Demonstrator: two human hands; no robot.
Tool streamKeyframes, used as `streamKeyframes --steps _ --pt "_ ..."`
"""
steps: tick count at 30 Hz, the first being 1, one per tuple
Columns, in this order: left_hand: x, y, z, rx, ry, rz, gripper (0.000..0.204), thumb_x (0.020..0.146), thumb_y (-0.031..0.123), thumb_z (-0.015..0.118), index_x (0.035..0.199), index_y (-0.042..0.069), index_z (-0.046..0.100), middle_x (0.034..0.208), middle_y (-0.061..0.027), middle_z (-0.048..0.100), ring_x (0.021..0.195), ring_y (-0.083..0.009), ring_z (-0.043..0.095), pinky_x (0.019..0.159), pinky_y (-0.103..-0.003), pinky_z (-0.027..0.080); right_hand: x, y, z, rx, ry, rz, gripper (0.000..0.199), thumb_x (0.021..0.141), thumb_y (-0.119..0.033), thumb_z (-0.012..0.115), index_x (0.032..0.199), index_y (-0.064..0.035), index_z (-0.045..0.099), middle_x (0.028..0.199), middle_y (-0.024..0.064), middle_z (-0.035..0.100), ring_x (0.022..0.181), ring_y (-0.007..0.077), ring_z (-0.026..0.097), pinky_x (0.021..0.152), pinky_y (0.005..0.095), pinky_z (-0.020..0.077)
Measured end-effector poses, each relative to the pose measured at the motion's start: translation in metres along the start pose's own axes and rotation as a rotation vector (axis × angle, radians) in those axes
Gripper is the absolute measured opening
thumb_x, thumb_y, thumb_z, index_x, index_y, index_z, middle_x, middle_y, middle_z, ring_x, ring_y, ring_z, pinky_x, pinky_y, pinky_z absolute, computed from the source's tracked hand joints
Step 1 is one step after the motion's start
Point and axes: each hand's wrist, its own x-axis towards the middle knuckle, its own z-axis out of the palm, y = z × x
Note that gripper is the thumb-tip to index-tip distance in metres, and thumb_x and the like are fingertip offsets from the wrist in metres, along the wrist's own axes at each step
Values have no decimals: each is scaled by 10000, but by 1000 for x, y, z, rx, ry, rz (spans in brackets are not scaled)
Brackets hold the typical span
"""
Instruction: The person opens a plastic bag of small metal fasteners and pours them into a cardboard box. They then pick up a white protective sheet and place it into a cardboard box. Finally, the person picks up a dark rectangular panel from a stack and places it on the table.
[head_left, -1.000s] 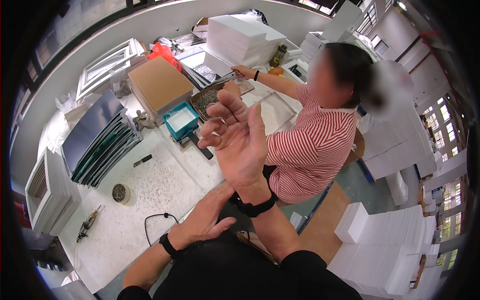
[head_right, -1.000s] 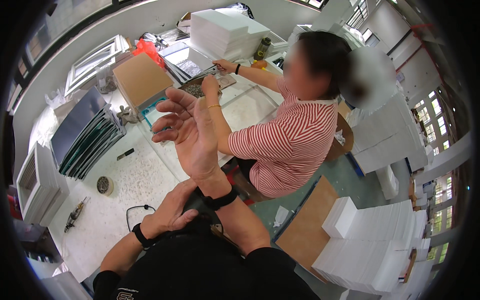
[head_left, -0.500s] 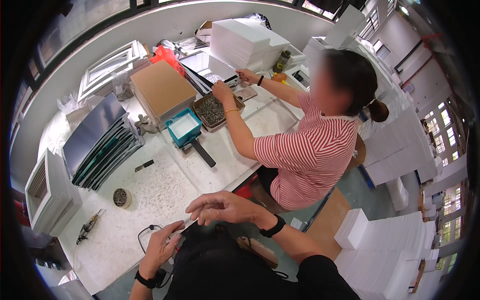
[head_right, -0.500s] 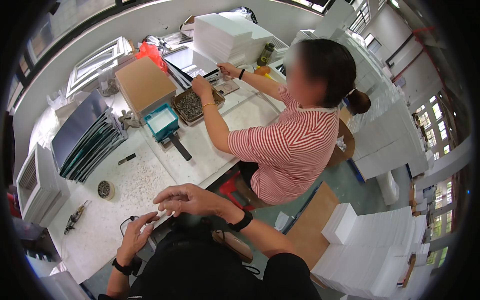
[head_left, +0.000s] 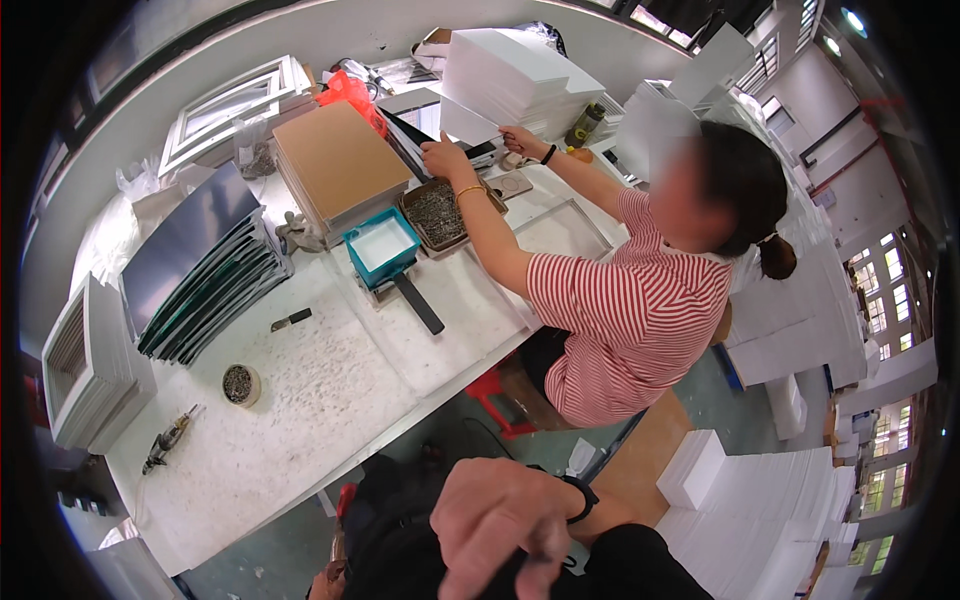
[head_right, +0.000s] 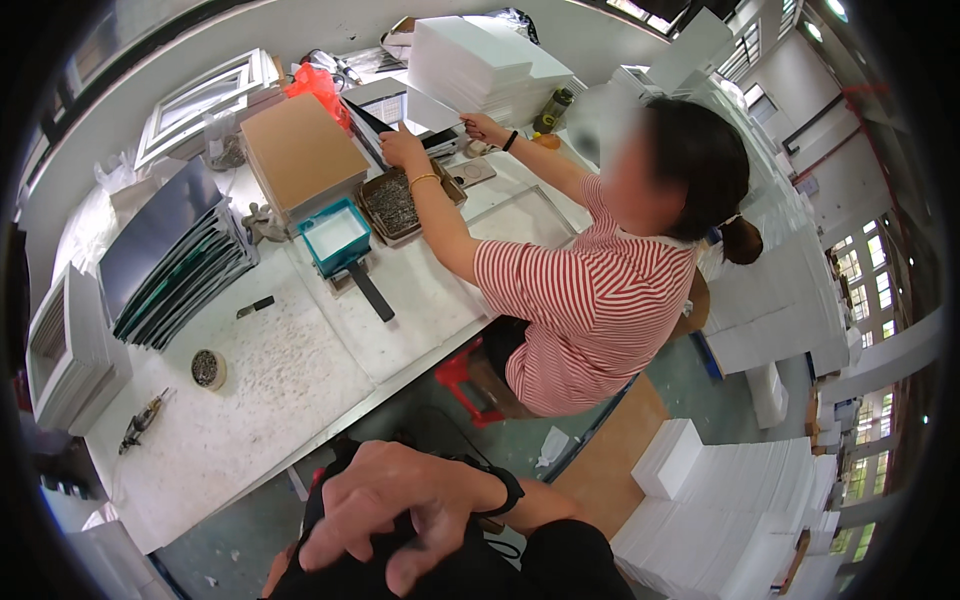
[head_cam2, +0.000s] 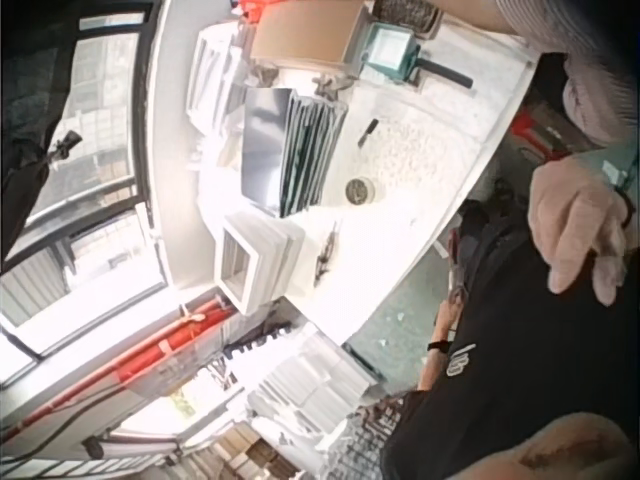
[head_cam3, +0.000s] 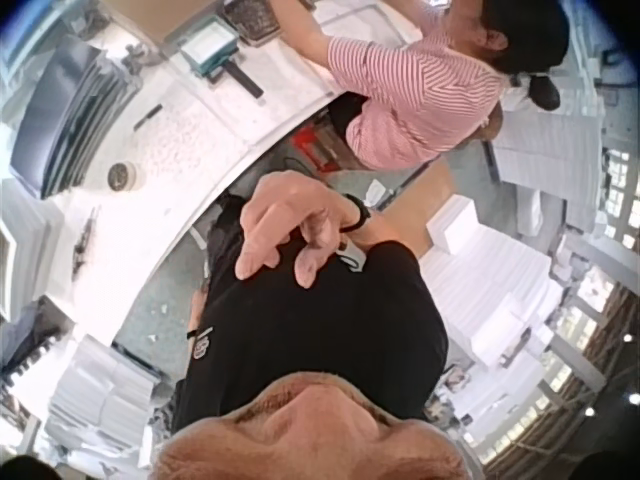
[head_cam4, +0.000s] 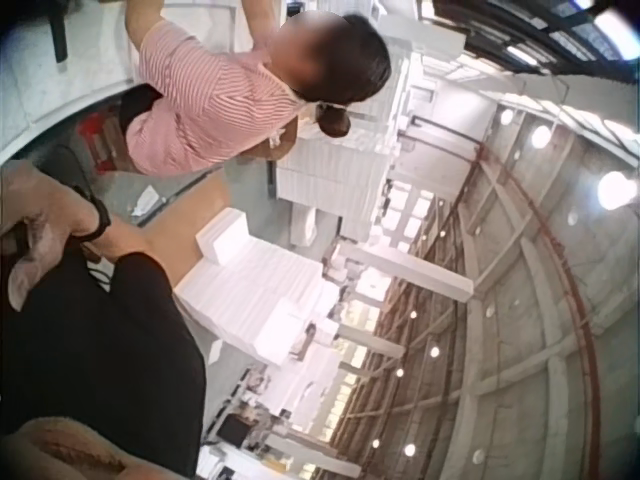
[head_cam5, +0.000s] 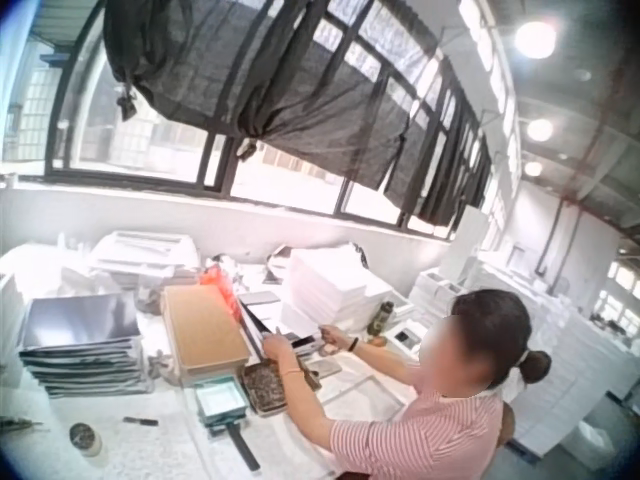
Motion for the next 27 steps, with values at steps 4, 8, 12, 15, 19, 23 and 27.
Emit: streamKeyframes --steps 4,8,12,15,19,23,27 --pt "8 -32 24 -45 -59 -93 441 1046 329 575 1275 -35 672 1119 -240 758 1070 -341 732 948 -418 536 37 -10 37 121 111 -323 350 1044 -486 637 1240 -240 789 873 23 653 513 83 536 438 208 405" --pt "23 -54 33 -75 -95 -134 450 1040 339 583 1288 -25 672 1137 -239 756 1092 -343 728 962 -415 533 62 -7 47 125 116 -350 295 1078 -452 591 1210 -293 801 823 14 631 516 83 503 434 214 372" --pt "43 -68 32 -104 -123 -141 459 1034 349 592 1301 -16 673 1155 -238 754 1115 -345 723 976 -412 531 81 19 46 100 90 -419 321 1059 -473 617 1205 -261 809 815 16 633 509 90 495 425 224 350" --pt "53 -89 37 -164 -122 -117 466 1030 356 598 1311 -9 673 1168 -238 752 1131 -346 719 987 -410 529 100 37 37 99 6 -361 368 1029 -499 654 1209 -218 810 813 22 649 512 101 515 421 234 356" --pt "60 -109 19 -190 -105 73 477 1024 366 606 1324 1 673 1186 -237 750 1154 -348 715 1001 -408 526 92 65 5 60 -118 11 416 1009 -411 704 990 -3 780 836 88 680 594 218 637 517 296 537" --pt "60 -140 40 -135 -37 56 355 957 259 591 1240 99 733 1102 -218 751 1089 -402 710 931 -480 542 45 119 -27 -86 -36 469 448 937 -332 784 1136 68 749 865 124 733 649 161 655 546 281 501" --pt "23 -138 110 37 22 -51 298 920 224 616 1155 149 784 1050 -195 757 1044 -371 718 904 -503 555 5 187 -42 -162 67 1063 311 1011 -247 678 1221 -24 733 837 15 626 753 94 608 689 251 517"
